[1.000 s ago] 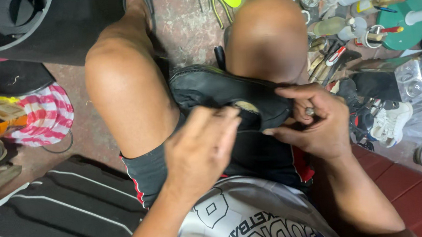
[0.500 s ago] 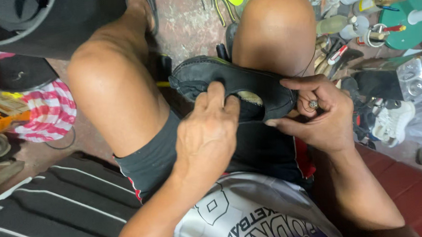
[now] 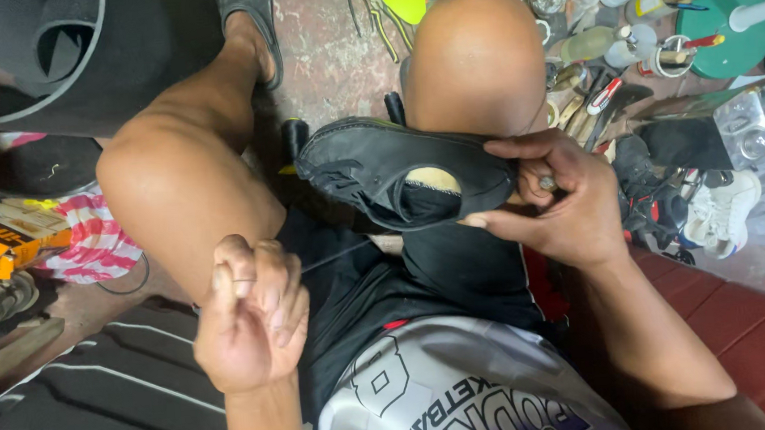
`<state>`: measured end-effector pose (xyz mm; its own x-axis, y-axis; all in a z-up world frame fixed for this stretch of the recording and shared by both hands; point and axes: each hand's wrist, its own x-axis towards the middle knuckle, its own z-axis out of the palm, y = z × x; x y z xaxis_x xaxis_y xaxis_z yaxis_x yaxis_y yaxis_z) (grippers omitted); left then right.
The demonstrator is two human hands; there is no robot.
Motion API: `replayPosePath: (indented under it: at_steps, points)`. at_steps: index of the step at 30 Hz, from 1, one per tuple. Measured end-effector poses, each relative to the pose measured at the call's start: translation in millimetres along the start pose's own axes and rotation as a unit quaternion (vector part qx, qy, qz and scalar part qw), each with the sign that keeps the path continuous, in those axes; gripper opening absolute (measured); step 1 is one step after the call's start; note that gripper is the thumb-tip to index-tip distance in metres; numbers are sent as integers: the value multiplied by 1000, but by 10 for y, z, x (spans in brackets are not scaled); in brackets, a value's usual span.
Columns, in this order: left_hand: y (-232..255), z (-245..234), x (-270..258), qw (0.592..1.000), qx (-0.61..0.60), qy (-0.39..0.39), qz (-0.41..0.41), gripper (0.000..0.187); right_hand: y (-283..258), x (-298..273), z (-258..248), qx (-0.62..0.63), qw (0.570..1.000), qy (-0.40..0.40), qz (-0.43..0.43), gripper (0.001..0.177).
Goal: The person sits on the floor and sews a black shoe using a needle and thread. They repeatedly push the needle through the shoe's sole and pull the thread to stitch the material.
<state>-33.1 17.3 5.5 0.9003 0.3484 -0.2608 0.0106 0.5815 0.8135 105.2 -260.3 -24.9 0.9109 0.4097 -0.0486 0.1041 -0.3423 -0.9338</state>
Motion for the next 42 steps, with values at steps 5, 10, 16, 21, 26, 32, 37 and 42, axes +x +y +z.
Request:
replayPosePath:
  at_steps: [5, 10, 16, 21, 26, 32, 37, 42]
  points:
    - [75, 225, -32, 848, 522, 58, 69, 12, -45, 8, 108, 31, 999, -7, 28, 61]
    - [221, -185, -134, 723, 664, 8, 192, 33, -81, 60, 112, -7, 1000, -20, 6, 58]
    - [558, -1187, -130, 853, 464, 219, 92, 37, -113, 77, 138, 43, 999, -17, 25, 59]
    - [401, -580, 13, 837, 479, 261, 38, 7, -160, 119, 134, 67, 995, -29, 69, 57]
    - [340, 240, -57, 721, 629, 210, 199, 5, -156, 49, 137, 9, 999, -39, 5, 59]
    - [-85, 726, 330, 798, 562, -141, 167, 17, -149, 62, 244, -15, 999, -24, -15, 58]
    - [-24, 804, 545, 842, 518, -150, -10, 16, -251, 56, 341, -61, 997, -42, -24, 58]
    - [54, 1026, 683, 910, 388, -84, -118, 30, -434, 151, 338, -106, 985, -70, -116, 64]
